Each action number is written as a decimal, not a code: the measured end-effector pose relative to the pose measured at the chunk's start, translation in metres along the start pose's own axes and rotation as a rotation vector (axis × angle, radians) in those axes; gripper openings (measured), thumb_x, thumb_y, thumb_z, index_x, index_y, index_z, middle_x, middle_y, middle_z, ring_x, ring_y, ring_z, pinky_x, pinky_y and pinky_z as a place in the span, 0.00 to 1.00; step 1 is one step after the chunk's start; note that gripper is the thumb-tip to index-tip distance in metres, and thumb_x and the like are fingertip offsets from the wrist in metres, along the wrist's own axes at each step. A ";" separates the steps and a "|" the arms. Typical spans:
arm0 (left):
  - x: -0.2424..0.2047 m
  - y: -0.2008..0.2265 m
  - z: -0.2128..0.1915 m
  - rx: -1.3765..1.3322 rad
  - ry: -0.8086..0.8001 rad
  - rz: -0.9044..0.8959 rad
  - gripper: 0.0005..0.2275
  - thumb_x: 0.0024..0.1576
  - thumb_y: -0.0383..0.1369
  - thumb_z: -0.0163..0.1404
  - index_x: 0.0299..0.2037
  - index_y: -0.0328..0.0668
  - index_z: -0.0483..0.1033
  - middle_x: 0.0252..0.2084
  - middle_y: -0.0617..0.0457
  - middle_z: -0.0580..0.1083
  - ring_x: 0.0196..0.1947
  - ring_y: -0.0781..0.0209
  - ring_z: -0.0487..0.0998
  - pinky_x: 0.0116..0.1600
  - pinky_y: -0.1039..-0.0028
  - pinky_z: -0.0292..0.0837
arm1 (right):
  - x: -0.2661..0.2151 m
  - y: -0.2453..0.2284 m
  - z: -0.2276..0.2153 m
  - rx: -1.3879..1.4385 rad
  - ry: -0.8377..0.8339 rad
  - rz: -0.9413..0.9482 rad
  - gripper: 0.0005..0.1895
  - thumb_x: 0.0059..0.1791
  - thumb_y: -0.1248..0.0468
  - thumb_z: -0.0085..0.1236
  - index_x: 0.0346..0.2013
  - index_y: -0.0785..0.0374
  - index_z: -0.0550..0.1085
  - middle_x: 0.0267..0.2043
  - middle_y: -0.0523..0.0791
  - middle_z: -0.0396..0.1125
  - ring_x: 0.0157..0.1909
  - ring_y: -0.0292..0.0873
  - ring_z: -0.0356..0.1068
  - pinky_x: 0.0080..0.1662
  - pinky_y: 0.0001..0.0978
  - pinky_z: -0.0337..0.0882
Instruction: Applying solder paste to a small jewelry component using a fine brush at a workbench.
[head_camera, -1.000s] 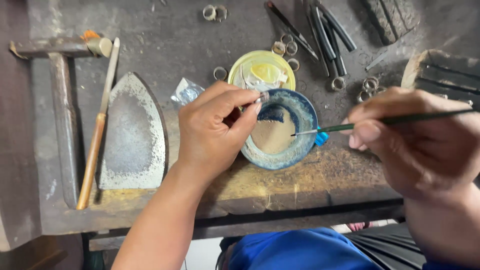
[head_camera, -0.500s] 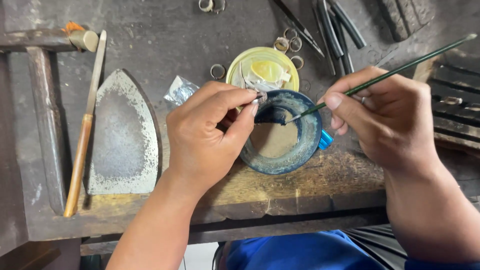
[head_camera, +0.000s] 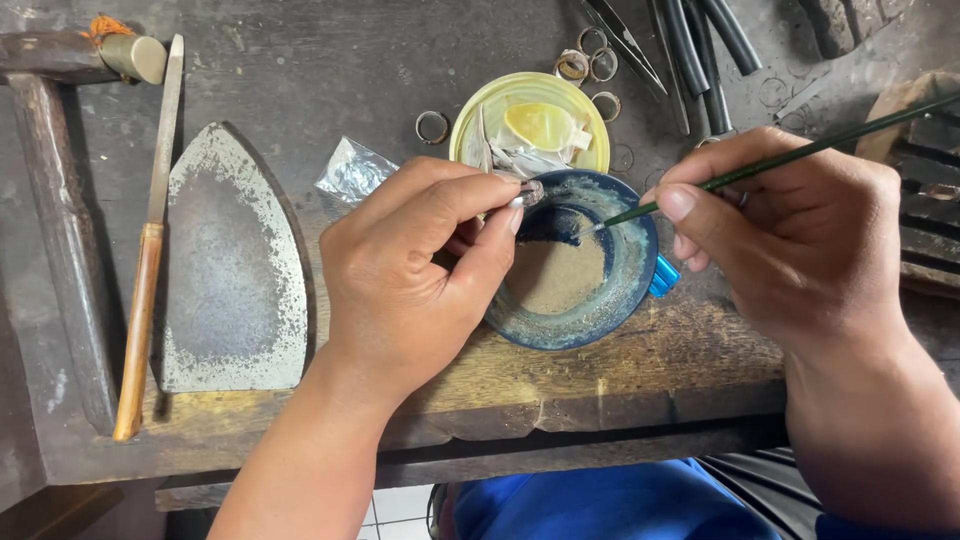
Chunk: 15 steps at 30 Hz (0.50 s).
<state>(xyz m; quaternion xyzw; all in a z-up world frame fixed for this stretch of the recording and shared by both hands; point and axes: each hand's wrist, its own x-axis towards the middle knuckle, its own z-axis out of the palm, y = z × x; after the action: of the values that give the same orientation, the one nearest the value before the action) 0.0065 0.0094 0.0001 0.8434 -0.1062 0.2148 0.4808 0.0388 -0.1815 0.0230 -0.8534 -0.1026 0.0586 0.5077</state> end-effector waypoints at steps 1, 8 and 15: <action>0.000 0.000 0.000 0.000 -0.001 0.001 0.05 0.49 0.18 0.52 0.32 0.36 0.73 0.31 0.50 0.72 0.23 0.66 0.71 0.29 0.83 0.67 | 0.000 0.000 0.000 0.000 0.001 0.000 0.03 0.46 0.76 0.52 0.29 0.75 0.68 0.16 0.49 0.60 0.18 0.36 0.60 0.24 0.19 0.60; -0.002 -0.003 0.002 -0.019 -0.005 0.007 0.06 0.48 0.18 0.52 0.33 0.36 0.73 0.31 0.51 0.72 0.23 0.67 0.71 0.29 0.82 0.66 | -0.001 0.000 -0.003 0.046 0.007 -0.026 0.03 0.46 0.75 0.51 0.30 0.76 0.68 0.14 0.49 0.58 0.16 0.37 0.59 0.23 0.20 0.61; -0.004 -0.006 0.005 -0.025 -0.024 0.016 0.07 0.48 0.20 0.51 0.33 0.39 0.72 0.32 0.52 0.72 0.29 0.64 0.73 0.34 0.80 0.67 | -0.007 0.005 0.001 0.198 0.146 -0.425 0.06 0.45 0.73 0.43 0.28 0.78 0.61 0.16 0.52 0.56 0.17 0.42 0.58 0.40 0.37 0.70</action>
<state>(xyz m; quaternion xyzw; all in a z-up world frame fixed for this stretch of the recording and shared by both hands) 0.0066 0.0083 -0.0090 0.8389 -0.1214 0.2071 0.4884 0.0324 -0.1851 0.0178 -0.7608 -0.2365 -0.1015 0.5958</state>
